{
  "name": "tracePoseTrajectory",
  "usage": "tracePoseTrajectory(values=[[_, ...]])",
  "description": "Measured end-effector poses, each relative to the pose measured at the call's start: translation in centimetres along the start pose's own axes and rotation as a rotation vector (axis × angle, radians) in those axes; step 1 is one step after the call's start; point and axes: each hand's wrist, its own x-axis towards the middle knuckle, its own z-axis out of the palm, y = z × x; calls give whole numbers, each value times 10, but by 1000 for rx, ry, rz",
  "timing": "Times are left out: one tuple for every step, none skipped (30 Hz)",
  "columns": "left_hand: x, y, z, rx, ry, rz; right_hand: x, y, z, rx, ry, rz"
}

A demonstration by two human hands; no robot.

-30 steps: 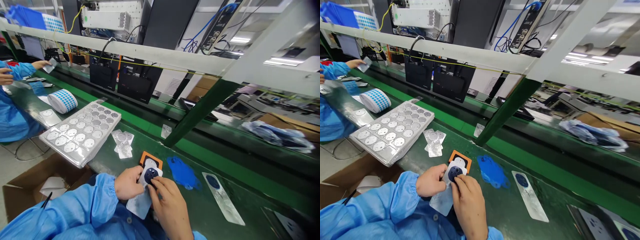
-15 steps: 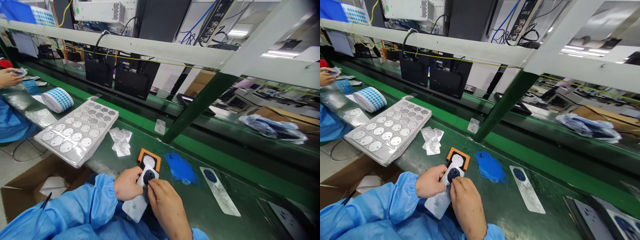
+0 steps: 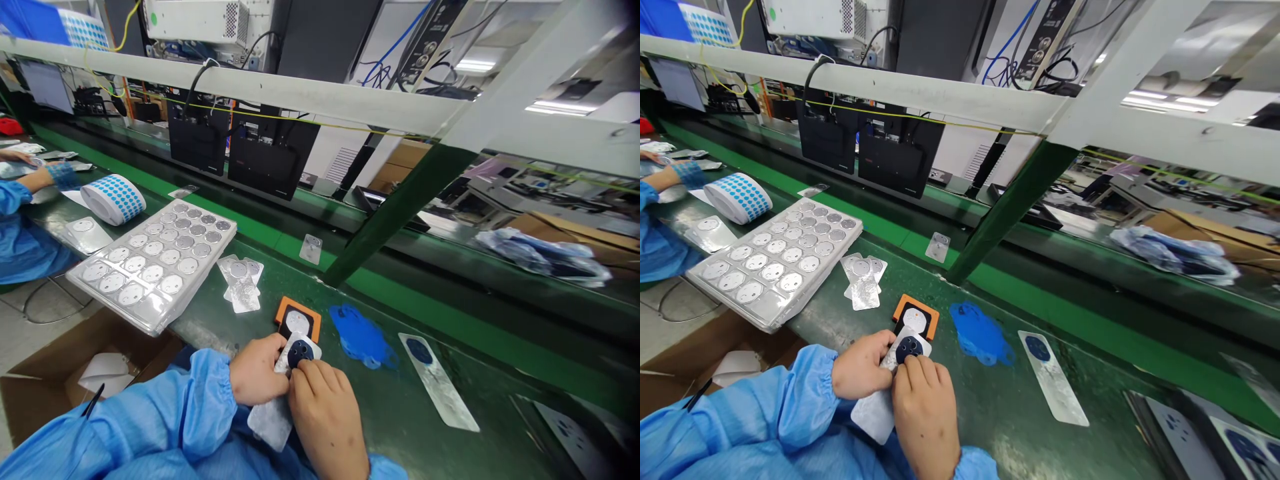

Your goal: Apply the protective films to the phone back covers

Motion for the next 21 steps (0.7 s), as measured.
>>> tracePoseTrajectory(values=[[0, -1, 0, -14, -5, -3, 1, 0, 1, 7, -2, -6], [0, -1, 1, -31, -9, -9, 2, 0, 1, 29, 3, -2], [0, -1, 1, -51, -12, -17, 4, 2, 1, 71, 11, 18], [1, -2, 1, -75, -15, -27, 6, 5, -1, 141, 20, 59], [1, -2, 1, -106, -21, -40, 9, 12, -4, 224, 29, 115], [1, -2, 1, -143, -29, -54, 12, 22, -7, 305, 34, 175], [2, -2, 1, -185, -37, -67, 15, 35, -12, 375, 36, 231], [2, -2, 1, -228, -44, -78, 19, 53, -17, 420, 39, 287], [2, -2, 1, -269, -43, -87, 22, 73, -20, 423, 56, 349], [1, -2, 1, -304, -35, -95, 25, 95, -23, 380, 94, 416], [1, -1, 1, -336, -19, -102, 28, 117, -23, 296, 158, 517], [1, -1, 2, -371, 4, -109, 30, 137, -20, 162, 249, 617], [0, -1, 3, -411, 25, -114, 33, 154, -15, 33, 320, 669], [0, -1, 5, -457, 39, -120, 35, 168, -8, -28, 340, 674], [0, -2, 6, -507, 44, -127, 37, 178, 1, -63, 331, 645], [0, -2, 8, -558, 43, -133, 39, 185, 11, -55, 289, 589], [0, -3, 9, -603, 36, -139, 40, 189, 19, -22, 232, 526], [0, -3, 10, -641, 25, -144, 39, 190, 26, 9, 178, 466], [1, -3, 12, -677, 15, -149, 37, 190, 30, 37, 137, 416], [2, -3, 12, -715, 8, -153, 34, 187, 32, 57, 115, 383], [3, -1, 13, -756, 5, -157, 29, 182, 30, 67, 106, 365]])
